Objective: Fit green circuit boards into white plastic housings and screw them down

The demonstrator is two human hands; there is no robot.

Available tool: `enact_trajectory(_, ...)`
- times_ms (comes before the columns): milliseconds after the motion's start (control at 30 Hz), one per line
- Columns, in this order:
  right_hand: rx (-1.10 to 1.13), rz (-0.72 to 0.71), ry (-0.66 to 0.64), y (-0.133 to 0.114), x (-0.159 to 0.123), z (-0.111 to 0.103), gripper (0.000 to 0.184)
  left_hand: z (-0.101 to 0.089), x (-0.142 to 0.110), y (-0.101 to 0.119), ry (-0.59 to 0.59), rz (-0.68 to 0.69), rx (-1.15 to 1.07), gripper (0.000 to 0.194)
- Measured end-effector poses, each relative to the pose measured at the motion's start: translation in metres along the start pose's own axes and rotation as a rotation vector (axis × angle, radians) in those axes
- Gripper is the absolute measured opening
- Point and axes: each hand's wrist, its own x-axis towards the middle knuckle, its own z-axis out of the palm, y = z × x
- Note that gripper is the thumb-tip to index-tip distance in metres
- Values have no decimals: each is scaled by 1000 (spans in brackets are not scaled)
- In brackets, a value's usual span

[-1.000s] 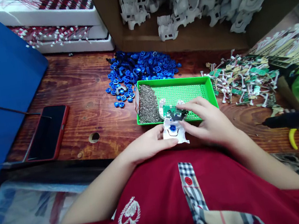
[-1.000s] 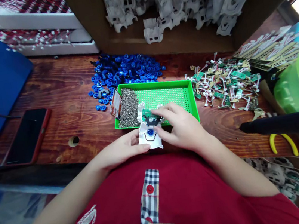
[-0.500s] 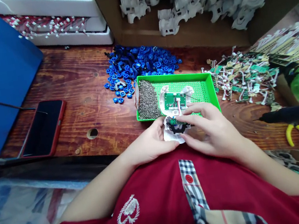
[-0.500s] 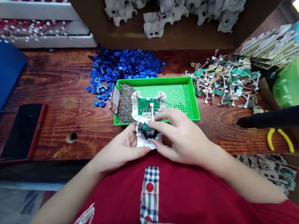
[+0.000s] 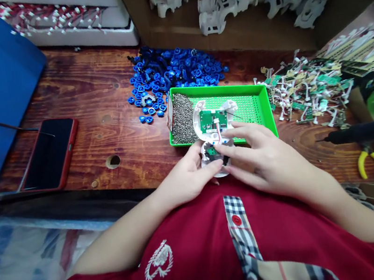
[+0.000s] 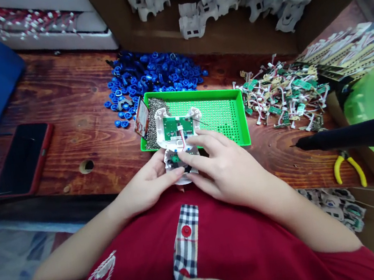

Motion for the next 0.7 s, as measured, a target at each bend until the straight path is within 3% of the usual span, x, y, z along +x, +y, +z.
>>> enact_trajectory(133,-83,-63,17,0,1,2,41,1,1,0,108,125,144,41)
enact_trajectory(333,9,-59,119,0,-3,7,45,-2,0,-2,88,149,143,44)
enact_trajectory(400,124,90,263,-2,-6,8,41,-2,0,-3,101,166,131,43)
enact_trajectory(467,355,349,359,-6,-9,10,35,-2,0,-4,123,190,127,42)
enact_trajectory(533,713,570,287,-10,-8,12,30,0,-1,-6,144,211,147,41)
enact_trajectory(600,1039,652,160,-14,-5,16,27,1,-1,-6,151,224,184,39)
enact_trajectory(700,1191,639,175,-20,0,19,24,1,-2,-7,154,249,222,34)
